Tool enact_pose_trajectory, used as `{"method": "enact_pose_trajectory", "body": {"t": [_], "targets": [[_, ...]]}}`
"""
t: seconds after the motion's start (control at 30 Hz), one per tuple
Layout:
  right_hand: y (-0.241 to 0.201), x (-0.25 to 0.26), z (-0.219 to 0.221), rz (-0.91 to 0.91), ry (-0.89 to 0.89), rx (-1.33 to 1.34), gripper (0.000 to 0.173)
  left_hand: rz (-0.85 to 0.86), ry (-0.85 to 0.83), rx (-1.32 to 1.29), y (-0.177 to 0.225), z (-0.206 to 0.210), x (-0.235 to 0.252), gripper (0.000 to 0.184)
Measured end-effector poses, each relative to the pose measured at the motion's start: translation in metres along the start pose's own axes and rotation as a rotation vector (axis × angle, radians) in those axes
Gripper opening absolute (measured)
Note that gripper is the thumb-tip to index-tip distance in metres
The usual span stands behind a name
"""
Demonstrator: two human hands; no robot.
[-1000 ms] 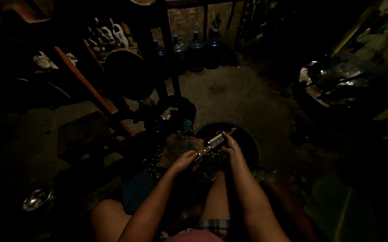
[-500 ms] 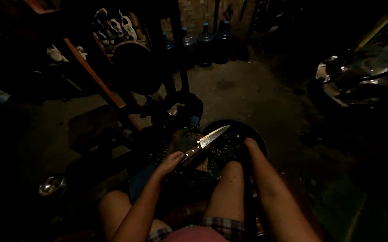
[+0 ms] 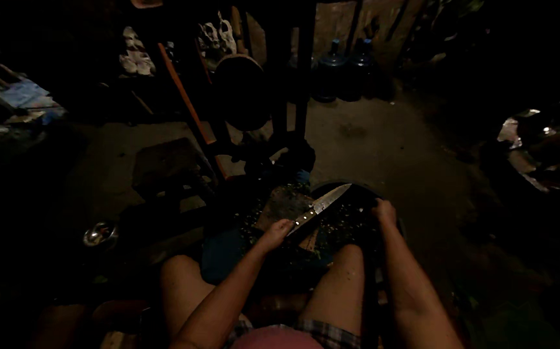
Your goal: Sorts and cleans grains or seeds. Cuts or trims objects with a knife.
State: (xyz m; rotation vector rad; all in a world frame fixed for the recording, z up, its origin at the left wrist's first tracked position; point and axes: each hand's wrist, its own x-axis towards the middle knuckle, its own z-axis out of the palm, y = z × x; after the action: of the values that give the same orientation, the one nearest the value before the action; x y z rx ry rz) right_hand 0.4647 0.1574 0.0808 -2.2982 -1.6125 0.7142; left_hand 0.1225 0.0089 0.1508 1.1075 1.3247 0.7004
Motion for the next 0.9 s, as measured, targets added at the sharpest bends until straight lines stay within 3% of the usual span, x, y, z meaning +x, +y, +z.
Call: {"method": "enact_pose_trajectory", "body": {"t": [0.23,0.37,0.5,0.63,0.7,0.8,0.9], "targets": [[-0.011,-0.008,-0.004,0.024,0.005,0.070,0.046,0.013,-0.020,-0.022,0.000,-0.001,-0.008,0.034],[-0.013,-0.013,-0.009,-0.090,0.051,0.117,0.045,0.032,0.003,-0.037,-0.002,-0.003,-0.011,0.034],[0.004,-0.001,0.012,-0.047,-0.148,-0.135,0.056,0.022,0.023,-0.033,-0.002,0.002,-0.012,0.035],[-0.031,-0.038,0.003,-0.090,-0.026,0.256,0.071,0.039,0.047,-0.047,0.000,0.015,-0.004,0.036],[-0.058,-0.068,0.010,-0.090,-0.080,0.597,0.063,0.059,0.062,-0.040,0.002,0.024,0.007,0.037],[-0.090,-0.106,0.040,-0.043,-0.352,1.032,0.062,0.085,0.065,-0.019,0.003,0.042,0.025,0.036],[-0.111,-0.131,0.054,-0.061,-0.315,1.227,0.043,0.122,-0.025,0.100,0.000,0.048,0.036,0.039]]}}
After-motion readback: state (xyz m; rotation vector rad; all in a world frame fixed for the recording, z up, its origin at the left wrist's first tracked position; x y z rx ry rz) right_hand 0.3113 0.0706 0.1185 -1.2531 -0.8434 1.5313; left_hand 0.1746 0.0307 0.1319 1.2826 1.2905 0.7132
